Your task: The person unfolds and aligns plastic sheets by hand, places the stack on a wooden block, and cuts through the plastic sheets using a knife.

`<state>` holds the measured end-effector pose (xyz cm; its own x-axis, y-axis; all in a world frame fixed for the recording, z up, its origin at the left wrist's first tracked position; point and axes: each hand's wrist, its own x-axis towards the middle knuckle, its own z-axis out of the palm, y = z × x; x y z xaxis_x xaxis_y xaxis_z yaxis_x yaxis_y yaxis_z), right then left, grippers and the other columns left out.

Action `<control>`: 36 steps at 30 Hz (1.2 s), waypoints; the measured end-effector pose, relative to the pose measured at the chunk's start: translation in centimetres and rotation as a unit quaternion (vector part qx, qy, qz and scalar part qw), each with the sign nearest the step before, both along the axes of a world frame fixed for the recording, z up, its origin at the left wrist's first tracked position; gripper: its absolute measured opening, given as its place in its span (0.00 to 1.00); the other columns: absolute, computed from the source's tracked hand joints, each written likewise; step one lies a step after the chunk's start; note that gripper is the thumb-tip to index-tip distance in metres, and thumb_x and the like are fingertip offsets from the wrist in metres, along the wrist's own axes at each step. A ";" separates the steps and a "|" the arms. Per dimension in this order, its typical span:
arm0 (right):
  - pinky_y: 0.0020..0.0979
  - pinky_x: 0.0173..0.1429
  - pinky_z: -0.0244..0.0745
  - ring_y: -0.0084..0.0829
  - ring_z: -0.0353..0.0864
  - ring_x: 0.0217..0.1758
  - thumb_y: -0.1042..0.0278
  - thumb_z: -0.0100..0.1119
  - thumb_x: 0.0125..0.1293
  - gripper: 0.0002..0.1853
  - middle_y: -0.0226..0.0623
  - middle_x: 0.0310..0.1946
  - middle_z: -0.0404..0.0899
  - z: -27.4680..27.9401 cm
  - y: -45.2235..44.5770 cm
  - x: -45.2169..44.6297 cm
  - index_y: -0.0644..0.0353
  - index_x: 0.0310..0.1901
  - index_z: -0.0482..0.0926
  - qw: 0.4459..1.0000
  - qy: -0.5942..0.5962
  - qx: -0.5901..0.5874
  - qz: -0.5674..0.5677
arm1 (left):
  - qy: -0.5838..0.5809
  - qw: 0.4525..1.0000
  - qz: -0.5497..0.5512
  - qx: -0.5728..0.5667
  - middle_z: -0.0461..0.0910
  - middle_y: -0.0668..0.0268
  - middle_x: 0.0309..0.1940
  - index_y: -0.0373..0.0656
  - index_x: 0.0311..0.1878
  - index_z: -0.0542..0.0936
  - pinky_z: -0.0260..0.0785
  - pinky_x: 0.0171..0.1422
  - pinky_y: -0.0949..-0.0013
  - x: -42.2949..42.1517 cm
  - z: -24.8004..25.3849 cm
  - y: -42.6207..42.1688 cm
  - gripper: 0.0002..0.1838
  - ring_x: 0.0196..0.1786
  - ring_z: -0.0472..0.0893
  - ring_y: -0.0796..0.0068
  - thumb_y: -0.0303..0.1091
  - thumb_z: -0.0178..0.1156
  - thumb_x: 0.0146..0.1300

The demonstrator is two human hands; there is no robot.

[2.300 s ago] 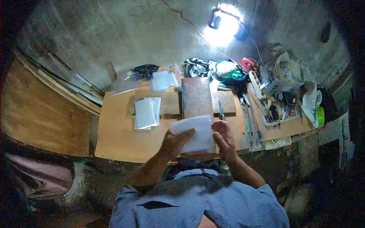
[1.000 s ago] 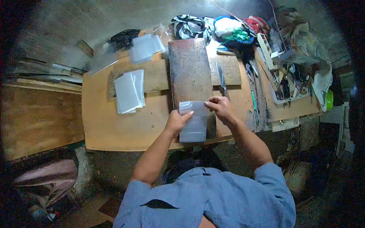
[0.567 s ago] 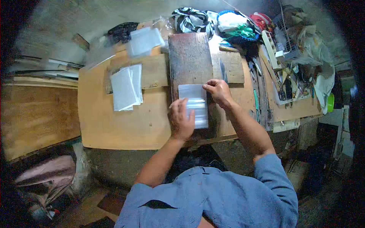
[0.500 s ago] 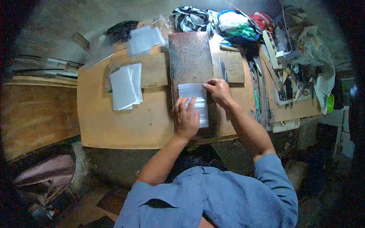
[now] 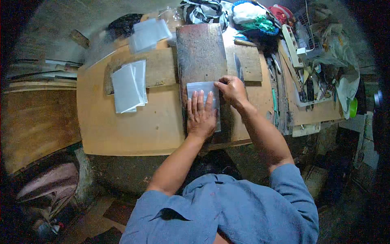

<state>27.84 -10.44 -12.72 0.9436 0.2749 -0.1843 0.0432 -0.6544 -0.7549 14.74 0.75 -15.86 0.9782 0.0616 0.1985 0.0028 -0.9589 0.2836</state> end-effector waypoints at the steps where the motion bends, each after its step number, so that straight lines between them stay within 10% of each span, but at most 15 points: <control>1: 0.37 0.41 0.75 0.43 0.82 0.34 0.56 0.62 0.53 0.16 0.48 0.31 0.82 -0.2 0.0 0.1 0.63 0.33 0.83 1.000 -0.001 0.000 -0.001 | 0.014 1.000 0.002 -0.011 0.54 0.54 0.68 0.48 0.69 0.58 0.40 0.74 0.49 0.1 0.1 0.0 0.35 0.72 0.51 0.51 0.45 0.54 0.60; 27: 0.39 0.42 0.76 0.46 0.82 0.35 0.60 0.64 0.52 0.12 0.48 0.31 0.81 -0.7 0.4 -0.1 0.62 0.31 0.82 0.997 -0.060 -0.041 -0.013 | 0.056 0.998 0.012 0.002 0.48 0.54 0.72 0.51 0.72 0.53 0.35 0.74 0.47 0.9 0.3 -0.1 0.41 0.73 0.47 0.50 0.45 0.57 0.56; 36: 0.42 0.49 0.69 0.49 0.73 0.44 0.65 0.61 0.56 0.15 0.47 0.38 0.75 -1.9 -5.0 -3.0 0.61 0.44 0.74 0.972 -0.190 -0.022 -0.135 | 0.080 0.996 0.018 -0.035 0.47 0.54 0.72 0.52 0.71 0.55 0.35 0.74 0.46 0.9 1.5 -0.3 0.35 0.74 0.46 0.51 0.48 0.50 0.62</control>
